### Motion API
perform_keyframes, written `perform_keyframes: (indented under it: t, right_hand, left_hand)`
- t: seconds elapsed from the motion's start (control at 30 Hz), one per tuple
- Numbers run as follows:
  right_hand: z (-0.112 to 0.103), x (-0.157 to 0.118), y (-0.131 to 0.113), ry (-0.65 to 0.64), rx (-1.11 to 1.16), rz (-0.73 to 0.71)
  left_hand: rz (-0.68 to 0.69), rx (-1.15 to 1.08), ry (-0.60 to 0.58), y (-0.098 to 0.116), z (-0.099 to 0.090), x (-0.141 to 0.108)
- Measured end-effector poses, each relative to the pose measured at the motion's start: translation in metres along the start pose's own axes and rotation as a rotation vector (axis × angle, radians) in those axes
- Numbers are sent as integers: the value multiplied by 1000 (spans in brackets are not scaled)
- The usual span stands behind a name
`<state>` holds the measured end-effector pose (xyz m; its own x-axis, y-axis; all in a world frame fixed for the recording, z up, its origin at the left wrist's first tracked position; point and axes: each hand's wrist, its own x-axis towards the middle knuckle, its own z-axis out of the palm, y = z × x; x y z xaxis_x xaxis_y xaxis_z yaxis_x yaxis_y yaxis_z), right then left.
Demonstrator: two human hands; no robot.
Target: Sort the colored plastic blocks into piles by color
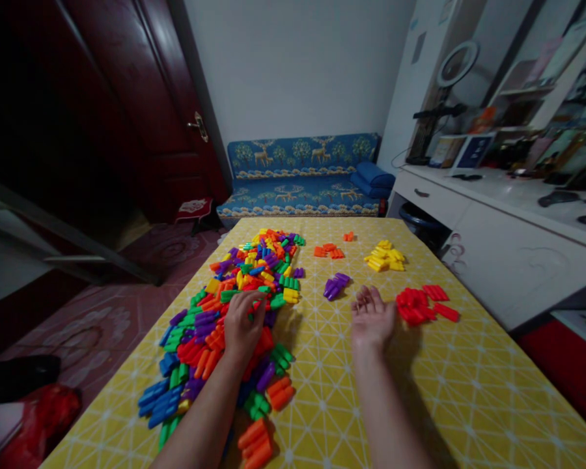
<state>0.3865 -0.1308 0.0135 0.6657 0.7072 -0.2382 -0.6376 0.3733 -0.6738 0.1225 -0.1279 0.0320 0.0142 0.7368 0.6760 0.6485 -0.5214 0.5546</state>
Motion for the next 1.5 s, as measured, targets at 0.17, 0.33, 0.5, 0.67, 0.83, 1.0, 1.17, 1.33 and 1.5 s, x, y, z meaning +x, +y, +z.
perform_keyframes:
  t: [0.17,0.33,0.5,0.67,0.83,1.0,1.17,1.33,1.5]
  right_hand:
    - [22,-38,29,-298,-249,67]
    - [26,-62,46,-440,-335,98]
    - [21,-66,52,-562,-474,36]
    - [23,-72,49,-645,-602,-15]
    - [31,-84,45,-734,-692,-46]
    - [32,-89,52,-789,-673,-59]
    - [30,-87,56,-834,-745,-48]
    - [28,-80,58,-774,-764,-99]
    - [29,-81,56,-734,-723,-63]
  left_hand:
    - [-46,259,-172,-5,1,3]
    - [-131,396,-306,-2,2,5]
    - [-171,356,-252,-1,1,7]
    - [-165,339,-201,-6,2,6]
    - [-142,151,-18,-10,2,6]
    - [-142,-298,-17,-2,4,4]
    - [-116,-345,-174,5,6,1]
    - [-95,-292,-259,4,6,0]
    - [-92,-275,-258,3,7,1]
